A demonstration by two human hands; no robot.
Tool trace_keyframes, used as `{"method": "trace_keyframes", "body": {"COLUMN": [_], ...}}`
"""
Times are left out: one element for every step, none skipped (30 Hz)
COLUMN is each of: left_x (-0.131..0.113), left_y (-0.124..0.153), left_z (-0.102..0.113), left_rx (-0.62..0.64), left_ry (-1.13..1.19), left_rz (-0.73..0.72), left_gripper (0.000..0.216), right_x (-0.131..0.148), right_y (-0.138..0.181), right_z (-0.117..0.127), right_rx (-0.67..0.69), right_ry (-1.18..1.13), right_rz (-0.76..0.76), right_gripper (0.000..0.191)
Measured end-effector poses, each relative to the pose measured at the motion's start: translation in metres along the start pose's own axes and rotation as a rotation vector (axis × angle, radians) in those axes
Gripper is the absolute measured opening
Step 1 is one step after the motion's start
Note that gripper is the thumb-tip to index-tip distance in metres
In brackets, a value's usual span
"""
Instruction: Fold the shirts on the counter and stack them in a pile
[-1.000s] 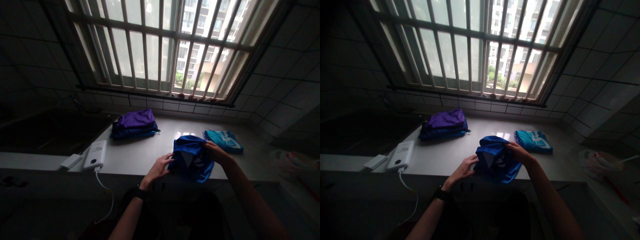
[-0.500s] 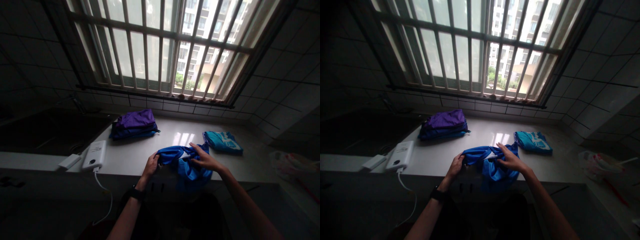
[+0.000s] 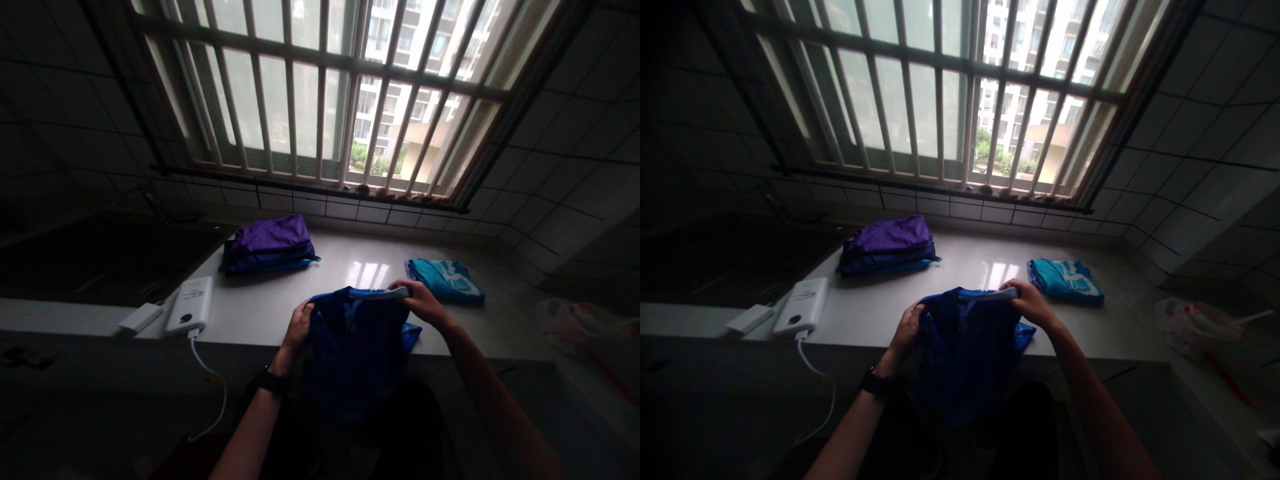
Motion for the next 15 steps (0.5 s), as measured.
{"method": "trace_keyframes", "body": {"left_x": [-0.001, -0.002, -0.002, -0.002, -0.002, -0.002, -0.001, -0.001, 0.000, 0.001, 0.002, 0.002, 0.002, 0.000, -0.004], "left_y": [0.000, -0.001, -0.001, -0.001, -0.002, -0.002, -0.003, -0.003, -0.004, -0.004, -0.004, -0.004, -0.005, -0.007, -0.010], "left_z": [-0.001, -0.002, -0.003, -0.003, -0.004, -0.004, -0.003, -0.003, -0.003, -0.003, -0.003, -0.003, -0.003, -0.003, -0.002], "left_rx": [0.021, 0.036, 0.039, 0.027, 0.005, -0.025, -0.058, -0.092, -0.121, -0.145, -0.157, -0.155, -0.143, -0.124, -0.104], "left_ry": [0.014, 0.026, 0.031, 0.031, 0.027, 0.022, 0.017, 0.010, 0.005, 0.002, -0.002, -0.013, -0.035, -0.074, -0.130], "left_rz": [-0.001, 0.002, 0.010, 0.021, 0.032, 0.042, 0.048, 0.048, 0.045, 0.036, 0.022, 0.007, -0.003, -0.009, -0.018], "left_gripper": [0.045, 0.045, 0.045, 0.044, 0.042, 0.040, 0.038, 0.036, 0.035, 0.035, 0.036, 0.038, 0.038, 0.038, 0.035], "right_x": [-0.002, -0.004, -0.006, -0.006, -0.007, -0.007, -0.007, -0.007, -0.008, -0.009, -0.011, -0.013, -0.015, -0.017, -0.020], "right_y": [-0.003, -0.006, -0.010, -0.014, -0.018, -0.022, -0.026, -0.030, -0.034, -0.037, -0.040, -0.042, -0.044, -0.046, -0.047], "right_z": [0.003, 0.005, 0.008, 0.011, 0.014, 0.017, 0.020, 0.023, 0.026, 0.029, 0.032, 0.035, 0.039, 0.042, 0.045], "right_rx": [-0.013, -0.031, -0.073, -0.138, -0.209, -0.259, -0.264, -0.213, -0.118, 0.000, 0.110, 0.183, 0.196, 0.152, 0.072], "right_ry": [-0.005, 0.014, 0.060, 0.123, 0.183, 0.223, 0.230, 0.204, 0.154, 0.097, 0.047, 0.022, 0.036, 0.088, 0.170], "right_rz": [-0.015, -0.034, -0.054, -0.074, -0.088, -0.092, -0.087, -0.077, -0.068, -0.064, -0.066, -0.074, -0.086, -0.099, -0.115], "right_gripper": [0.015, 0.015, 0.013, 0.012, 0.011, 0.010, 0.010, 0.012, 0.016, 0.020, 0.025, 0.026, 0.023, 0.018, 0.013]}}
Point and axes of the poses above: each hand's wrist, its own y-axis away from the middle knuckle, its own z-axis out of the back of the hand, x = y × z, the point moved 1 cm from there along -y, towards the middle knuckle, and after that the axes turned 6 degrees about x, right-handed, at the moved point
